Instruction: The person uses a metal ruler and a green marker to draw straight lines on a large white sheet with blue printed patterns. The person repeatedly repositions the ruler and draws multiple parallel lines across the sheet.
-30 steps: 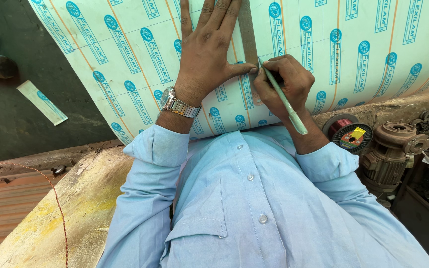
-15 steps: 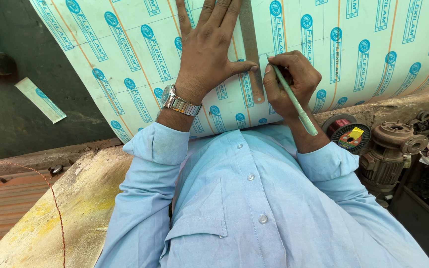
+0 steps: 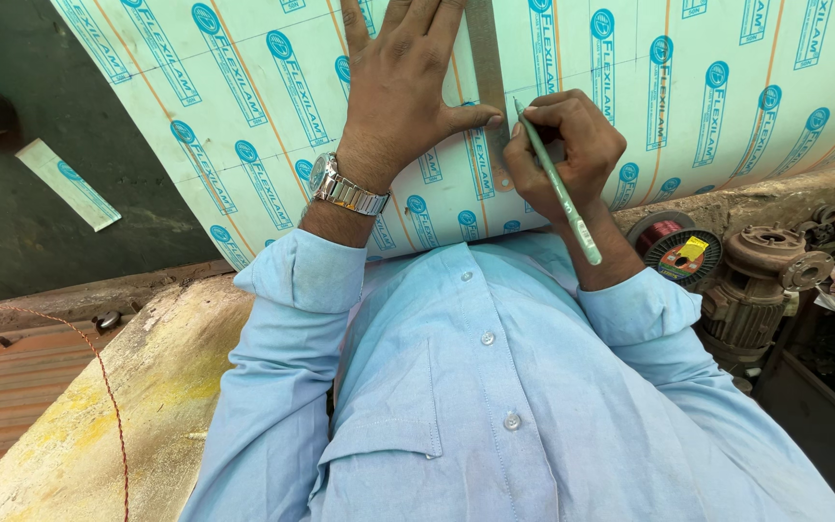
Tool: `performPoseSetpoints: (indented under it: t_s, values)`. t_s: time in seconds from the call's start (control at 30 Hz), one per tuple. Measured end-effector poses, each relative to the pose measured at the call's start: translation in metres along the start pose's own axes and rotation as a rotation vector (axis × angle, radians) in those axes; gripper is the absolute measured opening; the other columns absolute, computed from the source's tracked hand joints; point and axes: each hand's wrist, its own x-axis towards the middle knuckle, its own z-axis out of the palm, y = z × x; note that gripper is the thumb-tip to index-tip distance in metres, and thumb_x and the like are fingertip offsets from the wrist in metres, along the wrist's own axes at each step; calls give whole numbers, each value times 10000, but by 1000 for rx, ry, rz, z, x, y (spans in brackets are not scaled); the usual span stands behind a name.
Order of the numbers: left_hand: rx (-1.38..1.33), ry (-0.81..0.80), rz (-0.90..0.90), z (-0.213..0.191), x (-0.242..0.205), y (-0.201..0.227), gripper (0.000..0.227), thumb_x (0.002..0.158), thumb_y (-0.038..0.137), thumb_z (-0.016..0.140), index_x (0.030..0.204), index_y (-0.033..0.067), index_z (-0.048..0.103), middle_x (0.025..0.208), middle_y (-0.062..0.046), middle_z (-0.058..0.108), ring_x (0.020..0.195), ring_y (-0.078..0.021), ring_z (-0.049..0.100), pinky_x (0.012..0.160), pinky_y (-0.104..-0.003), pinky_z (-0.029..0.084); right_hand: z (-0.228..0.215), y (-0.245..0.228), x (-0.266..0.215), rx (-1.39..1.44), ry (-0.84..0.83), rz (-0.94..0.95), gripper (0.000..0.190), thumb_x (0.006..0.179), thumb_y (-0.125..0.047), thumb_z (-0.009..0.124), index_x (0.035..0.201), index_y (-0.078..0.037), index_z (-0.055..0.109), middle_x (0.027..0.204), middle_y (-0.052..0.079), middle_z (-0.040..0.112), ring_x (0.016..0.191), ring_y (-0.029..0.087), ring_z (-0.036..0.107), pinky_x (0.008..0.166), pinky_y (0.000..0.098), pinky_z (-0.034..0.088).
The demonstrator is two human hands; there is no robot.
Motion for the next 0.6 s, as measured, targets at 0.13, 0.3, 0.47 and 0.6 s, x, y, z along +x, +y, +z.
performPoseSetpoints:
  t_s: [0.13, 0.3, 0.47, 0.6]
  values:
    - [4, 3, 1, 3, -2, -2, 1195, 697, 780, 902, 1551, 85, 439, 1517, -106, 515, 1459, -297, 418, 1198, -693, -32, 1, 1, 1, -52, -26, -7, 113, 890, 30, 762, 938, 36, 660, 887, 166, 717, 745, 207, 738, 628, 301, 594]
    - [0, 3, 0, 3, -1, -2, 1168, 700, 758, 913, 1530, 77, 455, 1487, -102, 540, 1437, -289, 438, 1190, -697, -8, 4, 4, 1, -59, -30, -11, 108, 898, 21, 769, 939, 32, 671, 875, 161, 720, 735, 201, 739, 620, 295, 596]
    - [-13, 13, 3, 1, -1, -1, 1148, 700, 735, 930, 1526, 85, 467, 1475, -91, 553, 1429, -283, 449, 1194, -686, 33, 5, 7, 0, -68, -33, -14, 103, 902, 10, 773, 936, 28, 677, 869, 157, 721, 720, 193, 734, 609, 291, 594]
    - [-3, 5, -1, 0, 0, 0, 1137, 689, 721, 939, 1511, 88, 476, 1461, -88, 559, 1418, -284, 456, 1189, -688, 42, 5, 5, 1, -72, -33, -22, 106, 907, 11, 781, 937, 28, 681, 861, 152, 720, 708, 191, 728, 599, 292, 585]
